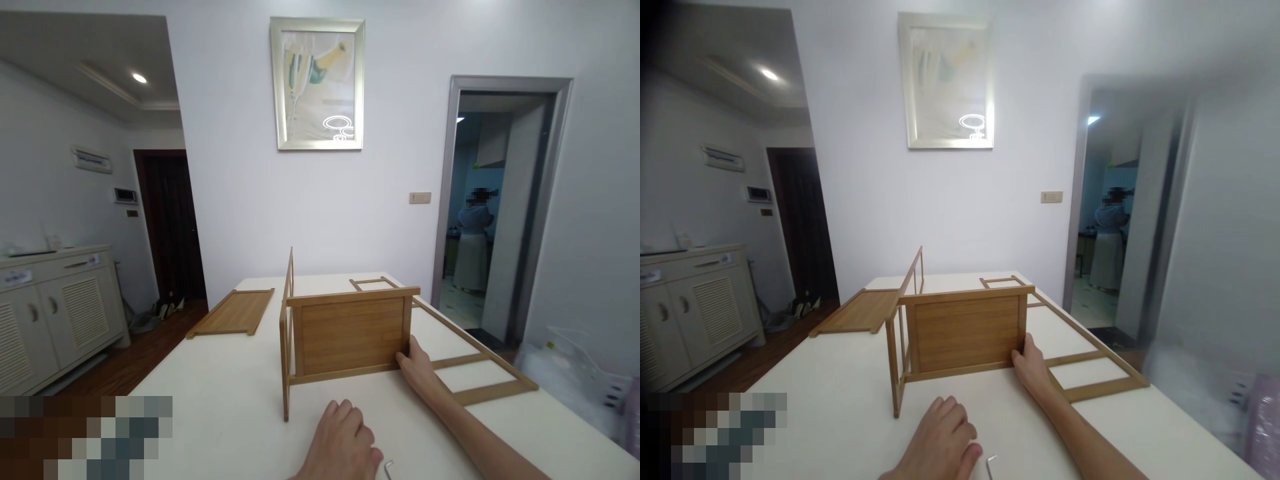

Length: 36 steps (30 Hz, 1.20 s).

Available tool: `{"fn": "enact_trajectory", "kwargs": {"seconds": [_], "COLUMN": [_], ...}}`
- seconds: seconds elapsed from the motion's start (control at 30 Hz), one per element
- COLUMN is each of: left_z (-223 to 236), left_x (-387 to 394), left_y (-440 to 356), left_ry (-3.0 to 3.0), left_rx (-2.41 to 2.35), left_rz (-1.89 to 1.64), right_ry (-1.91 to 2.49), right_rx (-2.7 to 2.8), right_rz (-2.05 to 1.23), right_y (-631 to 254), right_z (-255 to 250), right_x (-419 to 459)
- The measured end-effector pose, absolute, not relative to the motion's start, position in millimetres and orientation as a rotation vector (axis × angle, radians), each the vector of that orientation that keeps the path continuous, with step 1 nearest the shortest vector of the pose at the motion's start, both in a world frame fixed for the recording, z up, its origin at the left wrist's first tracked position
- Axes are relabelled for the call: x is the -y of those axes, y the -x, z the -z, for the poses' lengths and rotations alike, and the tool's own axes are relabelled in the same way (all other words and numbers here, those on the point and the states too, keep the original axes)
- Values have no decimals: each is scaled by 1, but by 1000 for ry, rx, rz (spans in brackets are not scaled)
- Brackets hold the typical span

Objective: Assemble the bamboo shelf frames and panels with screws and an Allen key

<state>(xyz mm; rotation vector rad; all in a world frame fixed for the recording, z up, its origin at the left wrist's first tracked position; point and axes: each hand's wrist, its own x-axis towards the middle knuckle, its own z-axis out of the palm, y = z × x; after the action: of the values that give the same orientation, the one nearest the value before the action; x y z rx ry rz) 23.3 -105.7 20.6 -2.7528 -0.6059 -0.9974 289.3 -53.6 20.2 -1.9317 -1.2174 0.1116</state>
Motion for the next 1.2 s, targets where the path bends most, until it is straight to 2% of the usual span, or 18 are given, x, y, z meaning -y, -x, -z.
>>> {"fn": "enact_trajectory", "kwargs": {"seconds": [0.13, 0.23, 0.53, 0.7, 0.9, 1.0, 1.13, 1.2], "left_z": [-21, -23, 13, -19, -65, -84, -109, -111], "left_x": [107, 102, 83, 100, 103, 98, 80, 62], "left_y": [-47, -64, -98, -89, -23, 26, 96, 124], "left_ry": [3118, 3300, 3393, 3278, 3509, 3688, 3829, 3768], "left_rx": [1001, 1046, 1136, 1345, 1445, 1492, 1898, 1949], "left_rz": [602, 322, 175, 407, 419, 744, 967, 1233], "right_ry": [1908, 1909, 1914, 1929, 1958, 1970, 1977, 1977], "right_rx": [1232, 1238, 1245, 1256, 1259, 1263, 1259, 1257], "right_rz": [-102, -98, -115, -92, -102, -114, -105, -93], "right_y": [-289, -288, -288, -289, -292, -294, -295, -295], "right_z": [-20, -22, -27, -27, -26, -24, -22, -22], "right_x": [55, 56, 56, 56, 54, 52, 50, 49]}}
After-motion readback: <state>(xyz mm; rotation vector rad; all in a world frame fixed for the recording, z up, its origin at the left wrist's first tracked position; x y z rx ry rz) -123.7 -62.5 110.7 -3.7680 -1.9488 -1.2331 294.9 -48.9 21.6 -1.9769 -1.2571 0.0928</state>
